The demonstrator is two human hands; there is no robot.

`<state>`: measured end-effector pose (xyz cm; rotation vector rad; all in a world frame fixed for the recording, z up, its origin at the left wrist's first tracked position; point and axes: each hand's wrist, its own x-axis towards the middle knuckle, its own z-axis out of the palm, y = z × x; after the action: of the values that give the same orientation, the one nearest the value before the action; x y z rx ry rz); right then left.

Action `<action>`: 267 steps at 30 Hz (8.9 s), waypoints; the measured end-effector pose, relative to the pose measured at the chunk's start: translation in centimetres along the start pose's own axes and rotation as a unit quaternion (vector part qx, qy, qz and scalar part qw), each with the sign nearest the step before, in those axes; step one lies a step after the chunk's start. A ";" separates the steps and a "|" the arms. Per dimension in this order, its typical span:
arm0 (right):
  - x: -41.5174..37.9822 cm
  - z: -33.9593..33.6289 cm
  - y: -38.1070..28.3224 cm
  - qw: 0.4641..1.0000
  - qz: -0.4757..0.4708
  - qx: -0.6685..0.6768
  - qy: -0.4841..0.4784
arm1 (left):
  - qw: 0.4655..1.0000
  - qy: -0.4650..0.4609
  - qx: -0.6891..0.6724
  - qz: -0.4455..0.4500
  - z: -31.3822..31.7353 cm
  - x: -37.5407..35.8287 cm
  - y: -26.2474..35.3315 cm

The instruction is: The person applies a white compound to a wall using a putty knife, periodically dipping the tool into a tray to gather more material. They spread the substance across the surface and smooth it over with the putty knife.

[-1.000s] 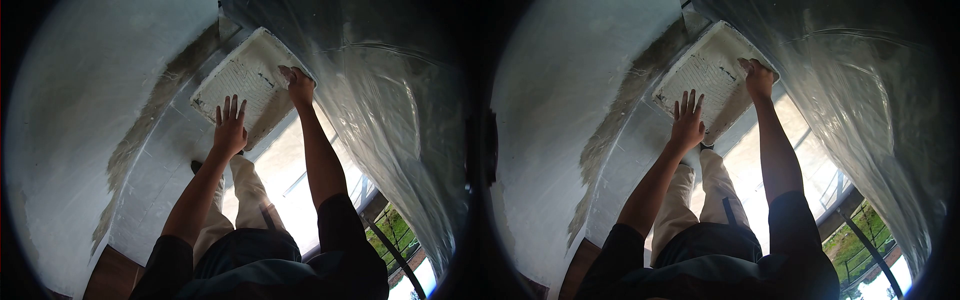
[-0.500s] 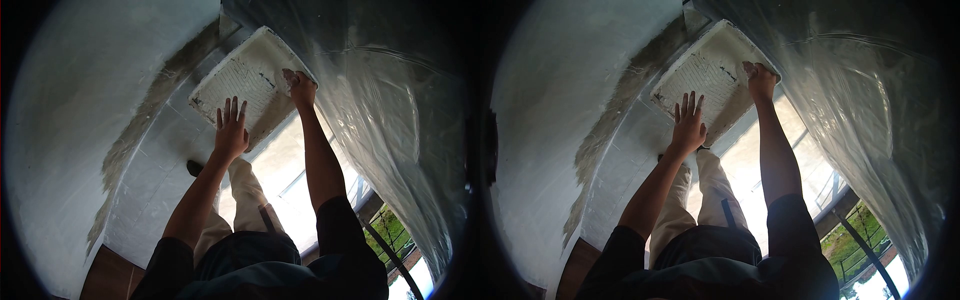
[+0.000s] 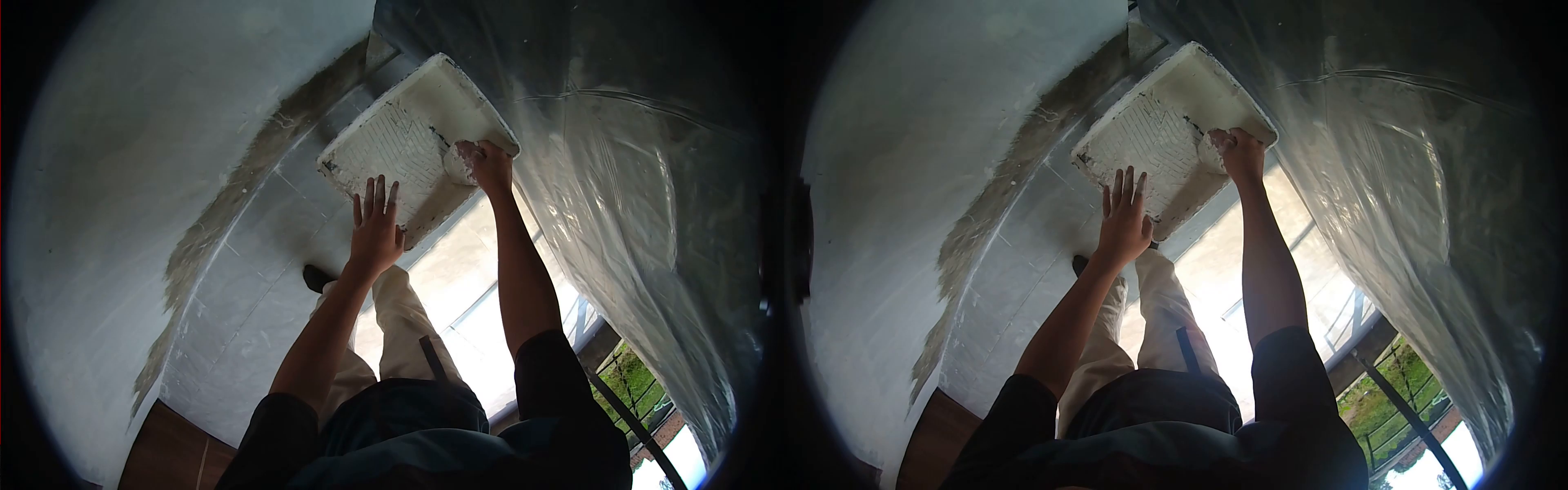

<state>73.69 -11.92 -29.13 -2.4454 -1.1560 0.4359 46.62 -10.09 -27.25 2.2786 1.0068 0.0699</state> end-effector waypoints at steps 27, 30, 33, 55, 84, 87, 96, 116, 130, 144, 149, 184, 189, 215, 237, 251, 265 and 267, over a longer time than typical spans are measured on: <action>-14.4 -1.2 -30.0 0.620 0.123 0.734 -0.247 | 0.966 0.223 0.041 -0.122 -26.0 -16.4 -8.8; -15.1 -2.2 -36.1 0.582 0.058 0.765 -0.271 | 0.957 0.245 0.058 -0.146 -28.9 -18.3 -9.9; -15.8 -3.7 -41.3 0.543 -0.010 0.783 -0.303 | 0.943 0.289 0.086 -0.143 -31.3 -19.4 -10.5; -15.8 -1.8 -51.3 0.717 -0.570 0.346 0.205 | 0.865 0.302 0.392 -0.089 -39.3 -23.7 -18.5; -17.8 9.5 -50.6 0.809 -0.443 0.137 0.362 | 0.773 0.363 0.520 0.024 -38.9 -22.8 -23.9; -19.9 4.8 -48.4 0.840 -0.440 0.168 0.270 | 0.801 0.353 0.483 -0.007 -38.1 -22.7 -22.9; -14.4 -11.0 -54.5 0.768 -0.606 0.201 0.050 | 0.874 0.398 0.266 -0.083 -36.8 -21.6 -17.0; -12.6 -15.3 -59.0 0.744 -0.646 0.148 0.077 | 0.871 0.390 0.260 -0.147 -36.8 -21.1 -15.5; -13.0 -14.2 -57.8 0.746 -0.649 0.141 0.040 | 0.875 0.388 0.257 -0.135 -37.2 -21.5 -15.2; -13.3 -13.6 -58.9 0.757 -0.638 0.113 0.086 | 0.881 0.378 0.253 -0.132 -37.3 -21.7 -15.3; -13.3 -16.2 -57.9 0.740 -0.653 0.124 0.100 | 0.884 0.378 0.242 -0.132 -37.3 -21.9 -15.2; -12.2 -17.3 -58.9 0.764 -0.628 0.096 0.111 | 0.883 0.369 0.230 -0.175 -37.7 -22.4 -12.5; -12.7 -16.2 -58.8 0.749 -0.653 0.066 0.090 | 0.874 0.388 0.238 -0.169 -37.0 -21.8 -12.9; -14.0 -18.5 -66.3 0.540 -0.815 -0.206 0.026 | 0.854 0.416 0.247 -0.194 -36.0 -20.8 -13.0; -15.3 -18.7 -66.7 0.531 -0.826 -0.186 0.015 | 0.845 0.431 0.246 -0.198 -35.9 -20.9 -13.1; -15.5 -19.8 -67.0 0.566 -0.814 -0.130 0.010 | 0.850 0.415 0.257 -0.197 -35.9 -20.8 -13.4; -15.0 -19.8 -66.3 0.591 -0.789 -0.168 0.023 | 0.862 0.388 0.249 -0.209 -36.1 -20.6 -12.8; -15.2 -20.4 -66.3 0.593 -0.800 -0.093 0.026 | 0.862 0.386 0.252 -0.213 -36.1 -20.4 -12.8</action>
<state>29.54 9.98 21.97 -0.5975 -2.7062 -0.3658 13.42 1.68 -1.84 2.4444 2.1417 0.6415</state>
